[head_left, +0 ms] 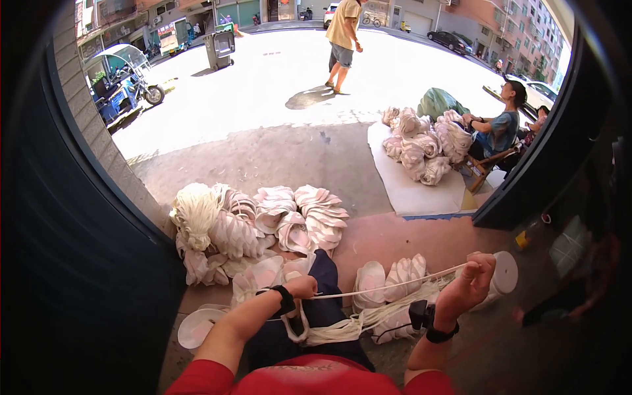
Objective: Tying or lacing white shoe upper components to prepare them for assembly.
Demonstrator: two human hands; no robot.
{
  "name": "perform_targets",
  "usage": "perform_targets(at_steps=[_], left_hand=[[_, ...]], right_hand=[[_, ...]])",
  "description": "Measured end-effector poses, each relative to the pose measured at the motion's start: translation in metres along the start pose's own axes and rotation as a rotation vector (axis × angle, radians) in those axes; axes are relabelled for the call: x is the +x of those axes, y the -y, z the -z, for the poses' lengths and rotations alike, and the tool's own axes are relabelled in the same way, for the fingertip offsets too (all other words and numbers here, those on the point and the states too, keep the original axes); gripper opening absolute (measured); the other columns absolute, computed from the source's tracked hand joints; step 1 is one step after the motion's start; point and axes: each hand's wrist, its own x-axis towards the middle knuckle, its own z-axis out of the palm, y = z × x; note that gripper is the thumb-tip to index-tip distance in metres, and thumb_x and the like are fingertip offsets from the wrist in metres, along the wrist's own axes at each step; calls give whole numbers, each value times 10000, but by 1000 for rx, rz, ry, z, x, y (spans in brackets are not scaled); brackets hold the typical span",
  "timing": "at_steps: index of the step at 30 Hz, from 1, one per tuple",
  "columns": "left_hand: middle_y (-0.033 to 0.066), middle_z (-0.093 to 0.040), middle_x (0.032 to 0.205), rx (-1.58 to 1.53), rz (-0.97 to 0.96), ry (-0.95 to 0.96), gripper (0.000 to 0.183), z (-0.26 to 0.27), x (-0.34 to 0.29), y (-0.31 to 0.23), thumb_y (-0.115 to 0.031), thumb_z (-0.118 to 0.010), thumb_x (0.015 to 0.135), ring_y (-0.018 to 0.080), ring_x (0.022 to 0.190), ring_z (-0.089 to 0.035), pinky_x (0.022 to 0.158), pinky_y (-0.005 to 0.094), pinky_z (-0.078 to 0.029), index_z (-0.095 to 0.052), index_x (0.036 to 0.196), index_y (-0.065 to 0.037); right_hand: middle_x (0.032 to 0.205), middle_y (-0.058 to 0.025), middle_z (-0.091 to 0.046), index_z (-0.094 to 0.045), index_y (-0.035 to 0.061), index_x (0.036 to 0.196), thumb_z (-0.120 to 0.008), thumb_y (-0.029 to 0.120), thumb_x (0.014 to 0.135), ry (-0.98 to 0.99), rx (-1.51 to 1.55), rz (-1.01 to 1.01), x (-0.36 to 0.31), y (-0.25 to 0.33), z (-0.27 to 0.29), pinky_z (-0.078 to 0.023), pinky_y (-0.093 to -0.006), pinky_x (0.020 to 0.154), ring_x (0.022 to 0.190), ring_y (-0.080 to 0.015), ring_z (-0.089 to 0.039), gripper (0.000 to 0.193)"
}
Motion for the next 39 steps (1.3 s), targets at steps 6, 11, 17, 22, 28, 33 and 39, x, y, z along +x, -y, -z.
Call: perform_targets(at_steps=[6, 11, 17, 22, 28, 33, 39], left_hand=[[127, -627, 770, 200, 43, 32, 183, -6, -1, -5, -155, -617, 624, 290, 772, -604, 646, 371, -479, -644, 786, -73], [130, -629, 824, 297, 79, 2, 220, -14, -12, -13, -188, -624, 624, 289, 822, -602, 676, 395, -483, -644, 798, -55], [189, -608, 770, -79, 148, -182, 402, 4, -28, -16, -412, -520, 765, 326, 779, -593, 690, 394, -449, -638, 769, -28], [220, -588, 708, -519, 176, -503, 444, 17, -57, 10, -340, -426, 848, 308, 715, -587, 659, 375, -427, -599, 730, 51], [80, -529, 699, -689, 307, -561, 273, -25, -118, 49, -228, -459, 861, 145, 646, -477, 593, 275, -381, -573, 817, 17], [-10, -479, 575, -815, 340, -454, 224, -31, -133, 26, -198, -493, 845, 60, 456, -418, 429, 219, -355, -566, 771, 1], [37, -538, 538, -630, 352, -497, 185, -24, -128, 22, -157, -543, 783, 90, 436, -495, 426, 243, -395, -600, 773, 19]], right_hand=[[734, -42, -364, -423, 45, 706, -465, 280, 873, -185, -74, 121, 13, 14, 32, -352, -356, 822, 755, -174, -382, 291], [742, -52, -364, -413, 36, 715, -390, 309, 898, -206, -108, 164, 31, 16, 74, -319, -371, 860, 758, -176, -384, 330], [889, -101, -478, -501, -25, 849, -417, 226, 907, -343, -76, -5, 45, 10, 64, -376, -299, 827, 840, -182, -460, 270], [856, -110, -539, -491, -19, 940, -419, 204, 908, 130, 322, -571, -4, -56, 30, -426, -274, 793, 804, -160, -508, 237], [584, 27, -384, -490, 43, 891, -437, 214, 899, 578, 611, -1169, -126, -68, -34, -406, -223, 487, 499, -64, -380, 180], [591, 80, -372, -533, 91, 810, -534, 245, 847, 1103, 459, -1432, -217, -34, -77, -271, -172, 384, 462, -13, -320, 159], [555, 94, -395, -550, 98, 768, -560, 224, 818, 1481, 430, -1488, -280, -30, -101, -214, -169, 352, 422, -1, -289, 136]])
